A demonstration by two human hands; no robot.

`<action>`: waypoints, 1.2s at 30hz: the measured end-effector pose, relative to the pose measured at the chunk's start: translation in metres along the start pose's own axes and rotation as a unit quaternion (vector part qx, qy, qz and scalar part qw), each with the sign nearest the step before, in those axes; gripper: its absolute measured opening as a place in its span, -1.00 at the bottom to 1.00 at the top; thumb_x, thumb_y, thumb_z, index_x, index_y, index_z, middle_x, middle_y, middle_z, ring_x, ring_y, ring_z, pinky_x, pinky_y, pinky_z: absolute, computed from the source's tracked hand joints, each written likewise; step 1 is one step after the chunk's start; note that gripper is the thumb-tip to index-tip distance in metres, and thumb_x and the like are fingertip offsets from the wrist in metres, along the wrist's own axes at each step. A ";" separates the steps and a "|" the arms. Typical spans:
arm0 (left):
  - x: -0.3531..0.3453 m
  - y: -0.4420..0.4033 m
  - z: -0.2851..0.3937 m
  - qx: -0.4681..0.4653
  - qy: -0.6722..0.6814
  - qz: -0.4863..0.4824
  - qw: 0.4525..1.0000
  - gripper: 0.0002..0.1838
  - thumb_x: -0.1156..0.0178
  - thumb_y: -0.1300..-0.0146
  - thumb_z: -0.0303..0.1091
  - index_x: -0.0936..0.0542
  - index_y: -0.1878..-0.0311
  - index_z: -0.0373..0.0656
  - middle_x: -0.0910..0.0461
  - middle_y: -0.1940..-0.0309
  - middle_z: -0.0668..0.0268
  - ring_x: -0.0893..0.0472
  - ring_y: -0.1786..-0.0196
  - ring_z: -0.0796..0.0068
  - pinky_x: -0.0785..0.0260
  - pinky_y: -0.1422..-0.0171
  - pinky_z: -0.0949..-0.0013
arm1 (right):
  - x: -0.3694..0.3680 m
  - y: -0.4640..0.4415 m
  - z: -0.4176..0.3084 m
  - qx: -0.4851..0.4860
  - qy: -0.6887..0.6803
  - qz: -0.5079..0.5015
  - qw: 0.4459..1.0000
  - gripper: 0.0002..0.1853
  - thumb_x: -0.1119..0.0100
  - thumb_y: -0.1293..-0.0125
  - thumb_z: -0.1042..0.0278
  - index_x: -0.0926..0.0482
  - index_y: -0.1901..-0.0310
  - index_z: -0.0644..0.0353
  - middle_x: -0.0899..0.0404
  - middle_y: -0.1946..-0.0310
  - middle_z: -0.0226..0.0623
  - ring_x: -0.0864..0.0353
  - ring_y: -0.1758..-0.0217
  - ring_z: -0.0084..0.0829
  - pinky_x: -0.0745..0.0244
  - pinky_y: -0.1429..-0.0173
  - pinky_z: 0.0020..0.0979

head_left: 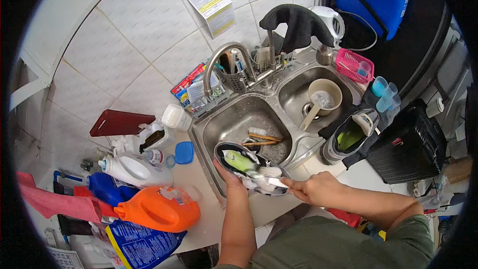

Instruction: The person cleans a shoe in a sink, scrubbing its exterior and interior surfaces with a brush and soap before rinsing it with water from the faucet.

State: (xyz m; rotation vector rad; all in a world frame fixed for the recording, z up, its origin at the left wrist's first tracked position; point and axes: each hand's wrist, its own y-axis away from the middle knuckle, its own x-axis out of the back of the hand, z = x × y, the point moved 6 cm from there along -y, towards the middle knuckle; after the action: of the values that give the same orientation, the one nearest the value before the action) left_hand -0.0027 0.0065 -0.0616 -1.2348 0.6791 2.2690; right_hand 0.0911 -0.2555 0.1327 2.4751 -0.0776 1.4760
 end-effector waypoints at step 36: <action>0.000 -0.004 -0.028 0.024 -0.012 0.088 0.996 -0.25 0.11 -0.31 0.49 -0.57 -0.17 0.05 -0.66 -0.03 0.28 -0.62 -0.06 0.20 -0.48 -0.20 0.11 | -0.006 -0.094 0.010 0.001 -0.011 0.105 0.994 -0.48 -0.01 -0.47 0.06 -0.38 -0.42 -0.10 -0.65 0.54 -0.09 -0.69 0.51 -0.06 -0.57 0.39 -0.04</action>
State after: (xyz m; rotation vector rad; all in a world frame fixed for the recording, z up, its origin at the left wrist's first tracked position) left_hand 0.0172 -0.0077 -0.0750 -1.1654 0.8584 2.3893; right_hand 0.1139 -0.1673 0.1049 2.5511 -0.3495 1.5271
